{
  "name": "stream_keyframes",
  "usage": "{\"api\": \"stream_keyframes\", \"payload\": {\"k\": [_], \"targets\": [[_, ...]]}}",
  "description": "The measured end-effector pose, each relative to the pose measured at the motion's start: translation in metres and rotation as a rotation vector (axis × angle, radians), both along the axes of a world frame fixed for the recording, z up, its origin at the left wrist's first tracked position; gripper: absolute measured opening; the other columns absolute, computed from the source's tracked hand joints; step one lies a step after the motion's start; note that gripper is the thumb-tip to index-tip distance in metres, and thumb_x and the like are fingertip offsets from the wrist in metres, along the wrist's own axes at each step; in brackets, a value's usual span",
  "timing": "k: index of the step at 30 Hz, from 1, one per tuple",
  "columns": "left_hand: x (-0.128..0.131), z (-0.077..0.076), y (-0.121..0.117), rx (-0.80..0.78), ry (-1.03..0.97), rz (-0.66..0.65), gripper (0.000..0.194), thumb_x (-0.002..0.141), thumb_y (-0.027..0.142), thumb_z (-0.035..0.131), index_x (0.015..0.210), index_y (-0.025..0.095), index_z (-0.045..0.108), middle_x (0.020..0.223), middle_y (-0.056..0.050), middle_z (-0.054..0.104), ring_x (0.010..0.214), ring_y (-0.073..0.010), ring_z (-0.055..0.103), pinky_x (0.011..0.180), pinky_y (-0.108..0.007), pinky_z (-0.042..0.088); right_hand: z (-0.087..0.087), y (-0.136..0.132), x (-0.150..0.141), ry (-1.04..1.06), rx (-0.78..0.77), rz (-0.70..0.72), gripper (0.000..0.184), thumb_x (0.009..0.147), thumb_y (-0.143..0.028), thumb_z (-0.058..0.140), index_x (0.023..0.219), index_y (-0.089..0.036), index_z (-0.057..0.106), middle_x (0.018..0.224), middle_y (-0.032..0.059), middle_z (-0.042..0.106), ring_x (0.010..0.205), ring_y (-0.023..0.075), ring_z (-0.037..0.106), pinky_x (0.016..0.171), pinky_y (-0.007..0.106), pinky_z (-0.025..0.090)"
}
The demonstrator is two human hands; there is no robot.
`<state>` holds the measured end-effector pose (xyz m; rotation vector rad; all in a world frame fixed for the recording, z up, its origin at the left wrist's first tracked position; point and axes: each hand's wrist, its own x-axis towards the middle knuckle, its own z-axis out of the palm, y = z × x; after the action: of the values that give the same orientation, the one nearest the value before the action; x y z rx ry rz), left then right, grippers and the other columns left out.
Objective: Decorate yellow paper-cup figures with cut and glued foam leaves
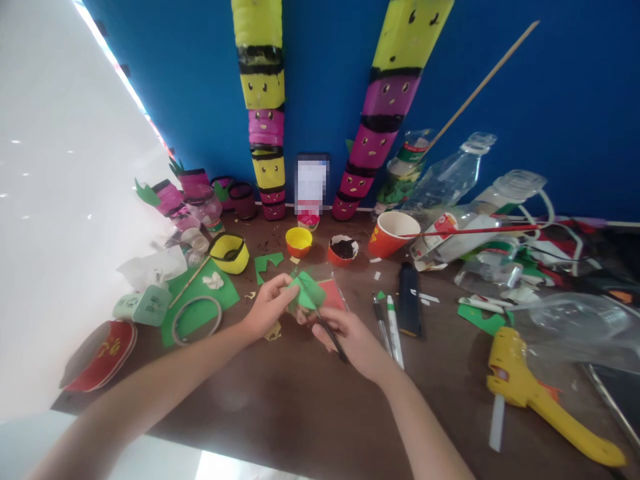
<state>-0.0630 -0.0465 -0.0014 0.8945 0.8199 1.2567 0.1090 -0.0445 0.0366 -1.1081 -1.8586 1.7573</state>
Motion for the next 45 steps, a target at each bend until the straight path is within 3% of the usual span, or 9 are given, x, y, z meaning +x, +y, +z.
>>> {"api": "stream_keyframes", "payload": {"k": [6,13,24,30,39,45], "targets": [[-0.001,0.004,-0.001,-0.056,0.034,-0.032,0.039,0.069,0.047,0.067,0.07,0.014,0.047,0.051,0.002,0.059,0.043,-0.0134,0.06,0.044,-0.025,0.054,0.0,0.002,0.001,0.015,-0.003,-0.004,0.044,0.076,-0.056,0.054,0.09,-0.016,0.063,0.051,-0.005,0.042,0.047,0.0088,0.035,0.048,0.024,0.03],[-0.003,0.001,-0.001,-0.013,0.065,-0.06,0.034,0.072,0.044,0.065,0.069,0.014,0.049,0.05,0.002,0.057,0.038,-0.0093,0.054,0.036,-0.018,0.045,-0.007,0.002,0.004,0.051,-0.038,0.009,0.042,0.077,-0.056,0.053,0.087,-0.016,0.061,0.048,-0.0061,0.041,0.046,0.0084,0.035,0.048,0.023,0.03],[-0.004,0.004,-0.002,0.032,0.093,-0.093,0.032,0.074,0.043,0.063,0.08,0.012,0.056,0.057,-0.001,0.061,0.039,-0.008,0.052,0.037,-0.018,0.044,0.0,0.0,-0.001,0.097,-0.021,-0.028,0.05,0.072,-0.065,0.054,0.08,-0.016,0.059,0.046,-0.0063,0.04,0.044,0.0092,0.036,0.048,0.025,0.031],[-0.004,-0.001,-0.002,0.024,0.09,-0.079,0.033,0.078,0.045,0.058,0.076,0.012,0.056,0.058,-0.001,0.06,0.04,-0.0082,0.052,0.037,-0.019,0.044,-0.001,-0.002,-0.002,0.077,-0.009,-0.015,0.046,0.072,-0.062,0.056,0.073,-0.017,0.056,0.047,-0.0047,0.044,0.046,0.0096,0.041,0.048,0.025,0.031],[-0.004,-0.003,-0.001,0.015,0.102,-0.085,0.035,0.079,0.046,0.057,0.072,0.012,0.057,0.054,-0.002,0.059,0.039,-0.0087,0.051,0.038,-0.02,0.043,-0.009,-0.002,-0.003,0.085,-0.026,0.001,0.049,0.074,-0.063,0.053,0.084,-0.015,0.06,0.048,-0.0049,0.044,0.044,0.0095,0.04,0.046,0.025,0.031],[-0.003,-0.003,-0.002,0.024,0.107,-0.062,0.035,0.079,0.046,0.057,0.072,0.012,0.056,0.055,-0.002,0.06,0.039,-0.0086,0.051,0.037,-0.02,0.042,-0.003,-0.007,-0.007,0.096,-0.012,-0.04,0.049,0.073,-0.063,0.054,0.083,-0.015,0.059,0.048,-0.0048,0.045,0.046,0.0096,0.04,0.047,0.025,0.032]]}}
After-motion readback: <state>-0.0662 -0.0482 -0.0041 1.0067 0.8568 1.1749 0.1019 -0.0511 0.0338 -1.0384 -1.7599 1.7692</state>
